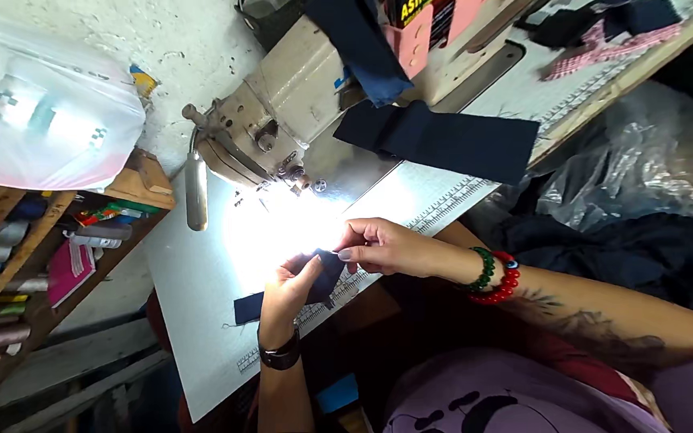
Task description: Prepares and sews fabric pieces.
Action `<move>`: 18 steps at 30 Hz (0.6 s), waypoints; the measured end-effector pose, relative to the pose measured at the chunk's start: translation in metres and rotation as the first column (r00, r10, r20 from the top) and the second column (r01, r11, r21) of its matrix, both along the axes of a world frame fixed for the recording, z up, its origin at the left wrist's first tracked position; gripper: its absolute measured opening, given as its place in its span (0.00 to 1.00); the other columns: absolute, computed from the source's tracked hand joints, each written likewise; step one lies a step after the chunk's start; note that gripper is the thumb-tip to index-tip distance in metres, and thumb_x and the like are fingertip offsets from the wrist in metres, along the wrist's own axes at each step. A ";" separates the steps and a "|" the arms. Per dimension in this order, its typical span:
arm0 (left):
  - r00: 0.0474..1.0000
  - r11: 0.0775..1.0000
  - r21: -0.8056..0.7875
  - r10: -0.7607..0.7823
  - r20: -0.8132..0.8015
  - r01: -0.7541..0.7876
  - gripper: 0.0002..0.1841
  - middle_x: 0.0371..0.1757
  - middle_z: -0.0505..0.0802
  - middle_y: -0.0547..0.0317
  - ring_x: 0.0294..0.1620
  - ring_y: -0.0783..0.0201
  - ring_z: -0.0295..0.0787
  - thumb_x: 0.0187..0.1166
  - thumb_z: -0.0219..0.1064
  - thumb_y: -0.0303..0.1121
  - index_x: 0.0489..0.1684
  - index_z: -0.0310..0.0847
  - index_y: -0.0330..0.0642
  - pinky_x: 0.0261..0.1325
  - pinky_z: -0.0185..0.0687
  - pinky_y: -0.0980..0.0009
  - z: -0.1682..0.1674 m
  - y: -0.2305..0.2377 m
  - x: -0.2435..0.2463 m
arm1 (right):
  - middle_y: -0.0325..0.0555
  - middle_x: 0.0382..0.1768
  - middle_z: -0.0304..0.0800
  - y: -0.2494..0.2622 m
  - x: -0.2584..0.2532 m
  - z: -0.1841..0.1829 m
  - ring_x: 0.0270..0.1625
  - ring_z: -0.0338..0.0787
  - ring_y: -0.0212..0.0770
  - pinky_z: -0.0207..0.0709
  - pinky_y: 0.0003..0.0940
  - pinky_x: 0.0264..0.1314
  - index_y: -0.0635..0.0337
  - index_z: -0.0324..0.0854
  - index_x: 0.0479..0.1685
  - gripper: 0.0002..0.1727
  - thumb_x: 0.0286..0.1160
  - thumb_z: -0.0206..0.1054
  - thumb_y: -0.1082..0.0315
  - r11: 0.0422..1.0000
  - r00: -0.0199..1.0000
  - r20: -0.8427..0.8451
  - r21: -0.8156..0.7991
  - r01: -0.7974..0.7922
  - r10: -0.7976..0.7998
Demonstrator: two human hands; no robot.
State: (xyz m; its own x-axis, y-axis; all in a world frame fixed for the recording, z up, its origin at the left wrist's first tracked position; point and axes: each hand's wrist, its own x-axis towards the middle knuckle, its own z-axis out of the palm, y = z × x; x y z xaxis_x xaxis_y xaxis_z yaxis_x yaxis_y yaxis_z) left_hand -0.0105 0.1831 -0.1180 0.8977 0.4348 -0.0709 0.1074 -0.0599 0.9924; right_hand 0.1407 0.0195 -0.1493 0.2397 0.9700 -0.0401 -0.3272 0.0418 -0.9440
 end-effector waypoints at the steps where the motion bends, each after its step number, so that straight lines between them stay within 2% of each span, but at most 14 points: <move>1: 1.000 1.000 0.003 0.012 0.011 -0.012 0.08 0.32 0.96 0.67 0.36 0.77 0.91 0.75 0.65 0.21 0.34 0.91 0.41 0.47 0.88 0.76 0.000 -0.001 0.000 | 0.29 0.29 0.87 -0.001 0.000 0.000 0.18 0.71 0.17 0.60 0.12 0.18 0.54 0.81 0.48 0.04 0.87 0.62 0.65 1.000 1.000 0.008 -0.002 -0.001 0.001; 7: 0.996 0.996 0.033 0.087 -0.012 -0.087 0.06 0.31 0.95 0.65 0.35 0.76 0.90 0.76 0.67 0.23 0.33 0.91 0.40 0.45 0.87 0.76 0.005 -0.005 0.003 | 0.30 0.30 0.88 -0.006 0.001 -0.001 0.19 0.72 0.16 0.61 0.12 0.18 0.54 0.77 0.47 0.03 0.87 0.62 0.65 0.999 1.000 0.020 -0.030 -0.017 0.017; 13: 0.998 1.000 0.020 -0.014 -0.059 0.015 0.06 0.34 0.96 0.67 0.38 0.77 0.91 0.77 0.66 0.23 0.36 0.91 0.40 0.49 0.88 0.76 0.007 -0.009 0.000 | 0.31 0.30 0.87 -0.006 -0.002 0.000 0.18 0.71 0.17 0.58 0.12 0.17 0.53 0.77 0.46 0.03 0.88 0.61 0.65 0.999 0.997 -0.075 -0.028 -0.018 0.016; 18: 0.999 1.000 0.015 -0.024 -0.032 0.025 0.07 0.34 0.95 0.67 0.39 0.77 0.91 0.77 0.66 0.22 0.35 0.91 0.41 0.50 0.88 0.76 0.004 -0.009 0.000 | 0.30 0.32 0.88 -0.006 -0.001 0.002 0.20 0.75 0.17 0.62 0.12 0.19 0.52 0.77 0.46 0.03 0.88 0.62 0.65 0.999 0.999 -0.041 -0.041 -0.029 0.028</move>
